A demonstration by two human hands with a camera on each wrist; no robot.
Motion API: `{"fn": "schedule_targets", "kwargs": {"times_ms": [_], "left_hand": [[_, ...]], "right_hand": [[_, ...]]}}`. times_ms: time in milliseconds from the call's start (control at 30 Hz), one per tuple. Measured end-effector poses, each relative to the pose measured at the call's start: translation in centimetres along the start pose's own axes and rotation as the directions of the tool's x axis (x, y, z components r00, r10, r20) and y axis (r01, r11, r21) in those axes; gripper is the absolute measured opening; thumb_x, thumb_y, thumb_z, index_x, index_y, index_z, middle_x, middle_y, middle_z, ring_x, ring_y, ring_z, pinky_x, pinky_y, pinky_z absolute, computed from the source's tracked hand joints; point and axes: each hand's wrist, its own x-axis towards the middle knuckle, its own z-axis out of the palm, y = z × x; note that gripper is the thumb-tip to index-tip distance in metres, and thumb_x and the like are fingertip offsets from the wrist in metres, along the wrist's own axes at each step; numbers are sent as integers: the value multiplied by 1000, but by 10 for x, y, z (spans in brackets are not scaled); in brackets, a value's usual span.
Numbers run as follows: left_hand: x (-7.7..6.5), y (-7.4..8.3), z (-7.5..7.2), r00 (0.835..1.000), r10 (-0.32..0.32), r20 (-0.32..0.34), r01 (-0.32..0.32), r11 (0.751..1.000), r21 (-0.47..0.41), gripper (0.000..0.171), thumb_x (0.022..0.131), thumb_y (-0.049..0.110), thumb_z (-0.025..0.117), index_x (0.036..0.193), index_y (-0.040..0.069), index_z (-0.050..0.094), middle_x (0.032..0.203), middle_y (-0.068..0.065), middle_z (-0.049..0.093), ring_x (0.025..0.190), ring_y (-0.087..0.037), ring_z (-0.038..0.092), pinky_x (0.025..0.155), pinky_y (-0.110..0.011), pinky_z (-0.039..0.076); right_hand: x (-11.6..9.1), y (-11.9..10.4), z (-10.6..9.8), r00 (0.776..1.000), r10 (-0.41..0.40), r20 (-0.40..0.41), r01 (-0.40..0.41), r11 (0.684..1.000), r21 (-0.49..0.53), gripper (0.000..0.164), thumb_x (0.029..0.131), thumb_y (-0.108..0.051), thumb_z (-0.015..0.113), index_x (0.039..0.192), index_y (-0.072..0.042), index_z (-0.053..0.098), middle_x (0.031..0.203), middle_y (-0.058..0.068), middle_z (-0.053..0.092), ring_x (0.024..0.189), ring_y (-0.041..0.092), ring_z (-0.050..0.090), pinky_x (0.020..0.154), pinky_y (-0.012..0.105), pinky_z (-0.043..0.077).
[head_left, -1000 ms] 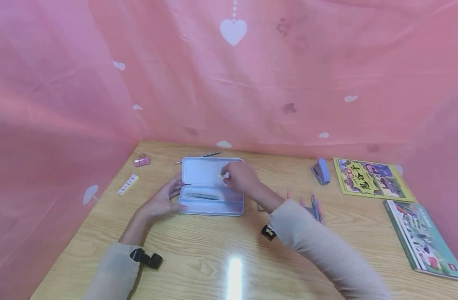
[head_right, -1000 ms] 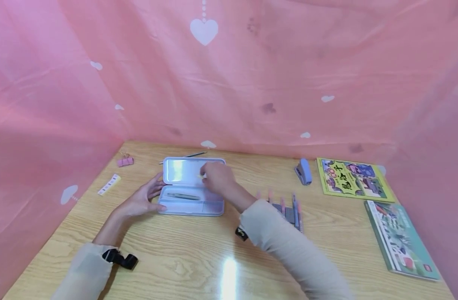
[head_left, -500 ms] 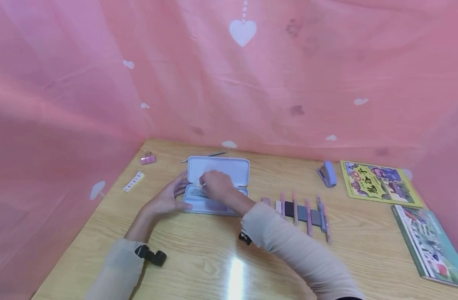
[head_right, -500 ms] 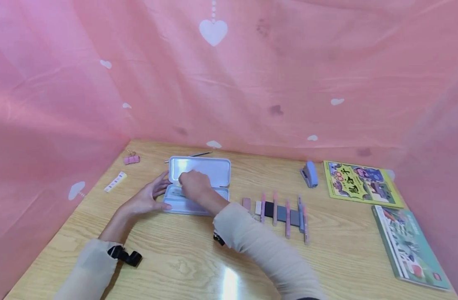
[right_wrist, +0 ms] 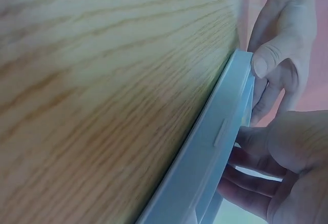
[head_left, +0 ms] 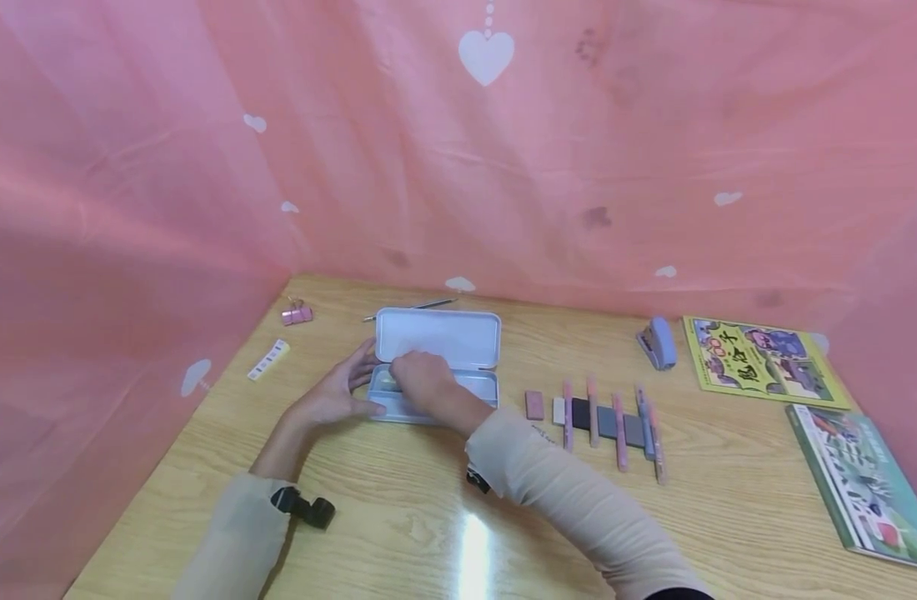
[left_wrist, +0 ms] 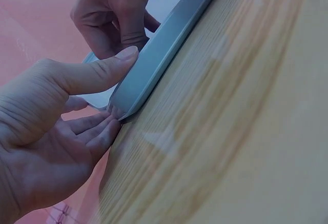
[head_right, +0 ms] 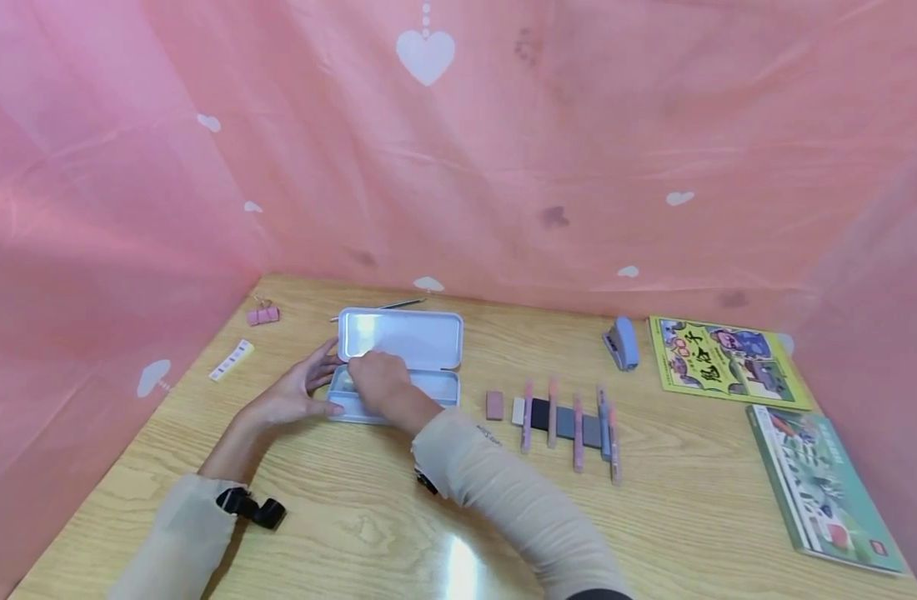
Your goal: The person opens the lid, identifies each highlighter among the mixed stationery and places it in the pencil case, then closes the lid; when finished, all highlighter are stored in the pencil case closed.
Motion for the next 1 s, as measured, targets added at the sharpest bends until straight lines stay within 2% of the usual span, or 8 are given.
{"fn": "schedule_targets", "kwargs": {"times_ms": [133,367,467,600,700,800,1000], "left_hand": [[-2,9,0,1000,12,11,-12,1000,-15,112,72,-3,77,152,13,0,150,-22,27,138,-38,28,115,-47,26],[7,-7,-2,1000,4,-12,-4,1000,22,114,71,5,80,153,26,3,151,-11,30,138,-30,31,114,-39,29],[7,-10,-3,1000,2,-10,-2,1000,17,115,70,5,81,152,27,3,151,-11,29,138,-30,31,114,-39,29],[7,-12,-3,1000,0,-14,1,1000,9,115,70,4,81,152,29,4,150,-12,30,138,-31,31,115,-41,28],[6,-14,-2,1000,0,-20,0,1000,7,114,70,4,80,152,28,5,149,-13,32,137,-32,31,115,-42,28],[5,-15,-1,1000,-3,-24,3,1000,11,115,70,5,81,152,27,5,149,-13,32,137,-33,31,114,-43,28],[5,-14,-1,999,13,-35,-13,1000,14,114,68,7,82,152,26,8,146,-11,37,136,-32,33,115,-43,28]], "right_hand": [[1,2,0,1000,-7,13,6,999,46,8,89,-14,62,94,-15,67,74,-4,56,71,13,51,58,26,50],[0,5,0,1000,-10,12,10,997,73,11,86,-17,65,96,-14,68,77,-4,54,73,12,51,58,22,48],[0,4,-1,1000,-20,22,18,998,63,13,85,-21,66,97,-15,67,79,-3,55,73,12,51,59,24,50],[-5,3,-8,999,-28,39,24,995,99,20,91,-26,60,105,-15,67,84,-3,58,74,11,52,62,24,50],[-15,8,-20,1000,-20,21,17,992,128,26,94,-29,54,112,-15,67,89,-2,62,77,11,54,64,26,52],[-32,21,-32,999,-4,-32,8,992,126,30,93,-31,56,115,-15,66,95,1,64,82,14,57,66,32,55],[-81,72,-50,987,45,-151,-27,993,115,41,91,-35,59,124,-12,61,104,10,66,89,23,62,64,39,56]]}}
